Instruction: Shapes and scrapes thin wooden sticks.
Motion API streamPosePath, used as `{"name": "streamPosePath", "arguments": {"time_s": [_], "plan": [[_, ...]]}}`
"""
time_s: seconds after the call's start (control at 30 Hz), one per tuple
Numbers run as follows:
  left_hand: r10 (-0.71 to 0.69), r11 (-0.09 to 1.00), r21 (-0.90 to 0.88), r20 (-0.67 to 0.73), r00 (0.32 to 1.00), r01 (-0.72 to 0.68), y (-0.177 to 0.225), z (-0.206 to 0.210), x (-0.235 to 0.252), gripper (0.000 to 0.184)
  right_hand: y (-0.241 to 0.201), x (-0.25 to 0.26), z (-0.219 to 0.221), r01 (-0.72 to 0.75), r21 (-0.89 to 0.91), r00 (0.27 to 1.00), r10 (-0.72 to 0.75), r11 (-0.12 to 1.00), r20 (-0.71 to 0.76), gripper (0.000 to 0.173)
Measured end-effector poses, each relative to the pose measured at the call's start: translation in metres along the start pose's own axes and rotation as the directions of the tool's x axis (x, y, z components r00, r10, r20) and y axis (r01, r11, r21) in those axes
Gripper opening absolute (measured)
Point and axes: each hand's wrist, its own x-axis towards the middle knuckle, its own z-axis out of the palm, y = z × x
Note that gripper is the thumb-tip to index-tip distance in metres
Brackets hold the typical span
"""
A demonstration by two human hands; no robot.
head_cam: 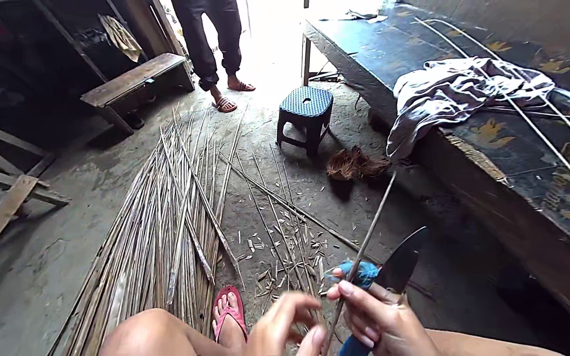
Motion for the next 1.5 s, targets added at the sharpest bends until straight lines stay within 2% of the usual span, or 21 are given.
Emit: {"name": "streamPosePath", "arguments": {"time_s": [0.07,0.13,0.23,0.3,0.37,0.47,0.57,0.63,0.73,0.8,0.87,1.03,1.17,1.2,1.4,1.5], "plan": [[0.020,0.996,0.092,-0.042,0.999,-0.016,0.015,-0.003,0.026,0.034,0.003,-0.004,0.004,-0.038,-0.011,0.999,0.038,0.999,0.006,0.021],[0.033,0.991,0.134,-0.028,0.999,-0.029,0.016,-0.002,0.035,0.037,0.004,-0.006,0.006,-0.036,-0.010,0.999,0.035,0.999,-0.003,0.021],[0.095,0.995,0.033,-0.097,0.991,-0.092,0.002,0.013,0.033,0.026,0.000,0.001,0.004,0.014,-0.025,0.999,-0.016,1.000,-0.042,0.020],[0.057,0.994,-0.090,-0.115,0.992,-0.068,0.000,0.020,0.029,0.027,-0.003,0.007,-0.003,0.050,-0.047,0.998,-0.052,0.998,-0.046,0.021],[-0.016,0.972,-0.235,-0.060,0.998,0.001,0.003,0.017,0.026,0.028,-0.007,0.011,-0.010,0.101,-0.066,0.995,-0.100,0.993,0.022,0.022],[-0.112,0.883,-0.445,0.115,0.987,0.152,0.002,0.006,0.026,0.022,-0.019,0.014,-0.020,0.151,-0.132,0.981,-0.132,0.980,0.140,0.021],[-0.124,0.820,-0.519,0.250,0.960,0.241,-0.001,-0.002,0.024,0.019,-0.025,0.016,-0.024,0.157,-0.143,0.973,-0.128,0.977,0.193,0.019],[-0.060,0.862,-0.478,0.233,0.971,0.168,-0.003,-0.002,0.020,0.021,-0.023,0.016,-0.024,0.138,-0.131,0.971,-0.107,0.982,0.214,0.017],[0.105,0.963,-0.259,0.125,0.987,-0.070,-0.005,0.001,0.012,0.025,-0.017,0.015,-0.022,0.099,-0.087,0.976,-0.079,0.991,0.204,0.017],[0.219,0.975,-0.056,0.073,0.973,-0.215,-0.008,0.003,0.009,0.026,-0.015,0.014,-0.021,0.112,-0.073,0.979,-0.098,0.991,0.178,0.016],[0.288,0.954,0.076,0.041,0.957,-0.291,-0.008,0.006,0.008,0.024,-0.016,0.013,-0.019,0.135,-0.079,0.979,-0.120,0.988,0.166,0.016],[0.299,0.954,-0.020,0.088,0.950,-0.298,-0.004,0.002,0.010,0.024,-0.020,0.014,-0.015,0.141,-0.079,0.975,-0.124,0.987,0.185,0.016],[0.429,0.874,0.243,0.022,0.903,-0.421,-0.013,0.005,0.017,0.023,-0.012,0.015,-0.011,0.169,-0.122,0.982,-0.157,0.978,0.102,0.018],[0.433,0.869,0.258,0.021,0.901,-0.423,-0.016,0.005,0.018,0.021,-0.010,0.014,-0.010,0.175,-0.125,0.983,-0.166,0.977,0.081,0.018],[0.230,0.955,0.157,0.155,0.961,-0.254,-0.016,0.000,0.015,0.014,-0.010,0.013,-0.012,0.207,-0.113,0.978,-0.201,0.972,0.062,0.018],[0.207,0.968,0.129,0.087,0.974,-0.217,-0.020,0.001,0.016,0.013,-0.010,0.015,-0.016,0.181,-0.116,0.982,-0.173,0.977,0.077,0.016]]}}
